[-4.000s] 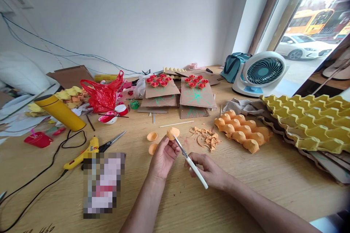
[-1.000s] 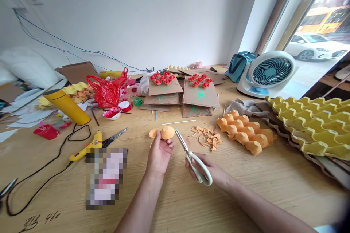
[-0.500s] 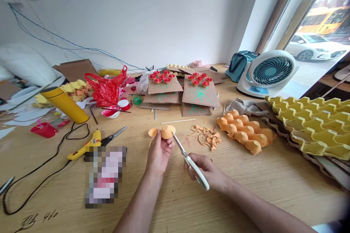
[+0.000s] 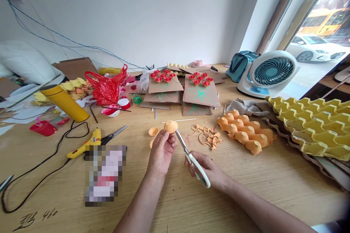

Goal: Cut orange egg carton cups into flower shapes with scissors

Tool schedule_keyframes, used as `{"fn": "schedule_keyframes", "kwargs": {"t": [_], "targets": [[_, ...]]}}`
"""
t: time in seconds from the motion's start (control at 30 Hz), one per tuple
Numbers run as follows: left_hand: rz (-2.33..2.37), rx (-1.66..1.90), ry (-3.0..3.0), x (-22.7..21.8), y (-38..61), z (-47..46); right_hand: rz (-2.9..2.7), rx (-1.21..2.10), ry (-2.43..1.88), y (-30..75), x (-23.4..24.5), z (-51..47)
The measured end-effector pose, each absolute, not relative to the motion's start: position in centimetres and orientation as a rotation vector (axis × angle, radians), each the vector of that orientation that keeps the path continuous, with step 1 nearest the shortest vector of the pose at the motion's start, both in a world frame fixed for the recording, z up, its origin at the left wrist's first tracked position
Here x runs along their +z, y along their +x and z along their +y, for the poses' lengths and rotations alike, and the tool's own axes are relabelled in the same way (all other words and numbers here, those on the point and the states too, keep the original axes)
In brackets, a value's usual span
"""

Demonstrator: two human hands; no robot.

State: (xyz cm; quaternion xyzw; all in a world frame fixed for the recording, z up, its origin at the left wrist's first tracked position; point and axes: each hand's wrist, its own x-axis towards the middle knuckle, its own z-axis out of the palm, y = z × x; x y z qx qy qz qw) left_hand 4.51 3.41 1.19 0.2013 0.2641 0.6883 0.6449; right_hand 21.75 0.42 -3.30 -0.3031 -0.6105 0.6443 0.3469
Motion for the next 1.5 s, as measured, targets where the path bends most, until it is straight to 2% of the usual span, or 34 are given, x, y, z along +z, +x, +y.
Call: {"fn": "schedule_keyframes", "kwargs": {"t": [0.4, 1.5], "targets": [[0.643, 1.535, 0.614, 1.0, 4.97, 3.0, -1.617, 1.636, -0.777, 22.0, -3.5, 0.64], [0.678, 1.471, 0.575, 1.52, 5.38, 2.58, -1.654, 1.607, -0.76, 22.12, -3.69, 0.66]]}}
